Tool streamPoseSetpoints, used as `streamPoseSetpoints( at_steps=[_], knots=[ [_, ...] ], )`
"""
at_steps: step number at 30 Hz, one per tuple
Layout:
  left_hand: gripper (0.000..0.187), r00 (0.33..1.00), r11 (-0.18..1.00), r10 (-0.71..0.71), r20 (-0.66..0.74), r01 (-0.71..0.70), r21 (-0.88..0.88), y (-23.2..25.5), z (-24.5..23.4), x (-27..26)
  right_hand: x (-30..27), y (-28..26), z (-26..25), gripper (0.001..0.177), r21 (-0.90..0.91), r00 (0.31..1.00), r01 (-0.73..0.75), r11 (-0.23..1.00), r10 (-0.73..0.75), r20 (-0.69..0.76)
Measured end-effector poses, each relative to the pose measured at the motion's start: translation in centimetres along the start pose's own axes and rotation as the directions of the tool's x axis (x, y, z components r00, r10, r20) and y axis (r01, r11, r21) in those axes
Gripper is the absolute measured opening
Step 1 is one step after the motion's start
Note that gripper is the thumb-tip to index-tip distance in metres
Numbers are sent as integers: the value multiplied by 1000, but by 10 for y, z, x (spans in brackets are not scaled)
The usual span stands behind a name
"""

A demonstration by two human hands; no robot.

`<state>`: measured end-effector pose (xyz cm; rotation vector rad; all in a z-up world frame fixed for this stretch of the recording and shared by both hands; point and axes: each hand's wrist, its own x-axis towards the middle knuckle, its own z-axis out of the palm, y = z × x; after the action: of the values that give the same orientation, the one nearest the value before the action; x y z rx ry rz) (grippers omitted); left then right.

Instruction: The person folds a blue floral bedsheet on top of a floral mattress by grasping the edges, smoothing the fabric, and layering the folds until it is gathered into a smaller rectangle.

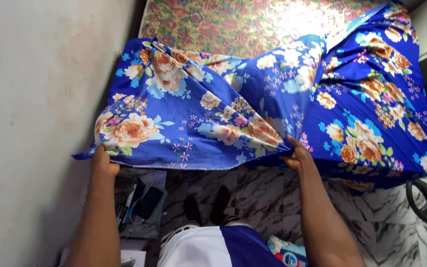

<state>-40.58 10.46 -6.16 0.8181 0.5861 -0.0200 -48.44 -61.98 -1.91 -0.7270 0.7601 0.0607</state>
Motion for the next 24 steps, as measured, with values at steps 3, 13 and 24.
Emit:
streamPoseSetpoints(
  at_steps=[3,13,24],
  knots=[
    [37,991,994,-71,-114,80,71,-1,5,-8,2,16,-1,42,1,998,-25,1000,25,-62],
    [57,997,999,-42,-71,42,7,4,-16,-5,-28,32,8,57,181,957,243,953,-206,-204],
    [47,996,1000,-2,-87,0,-26,8,-31,26,-35,50,-15,49,409,955,284,867,-215,-206]
  ],
)
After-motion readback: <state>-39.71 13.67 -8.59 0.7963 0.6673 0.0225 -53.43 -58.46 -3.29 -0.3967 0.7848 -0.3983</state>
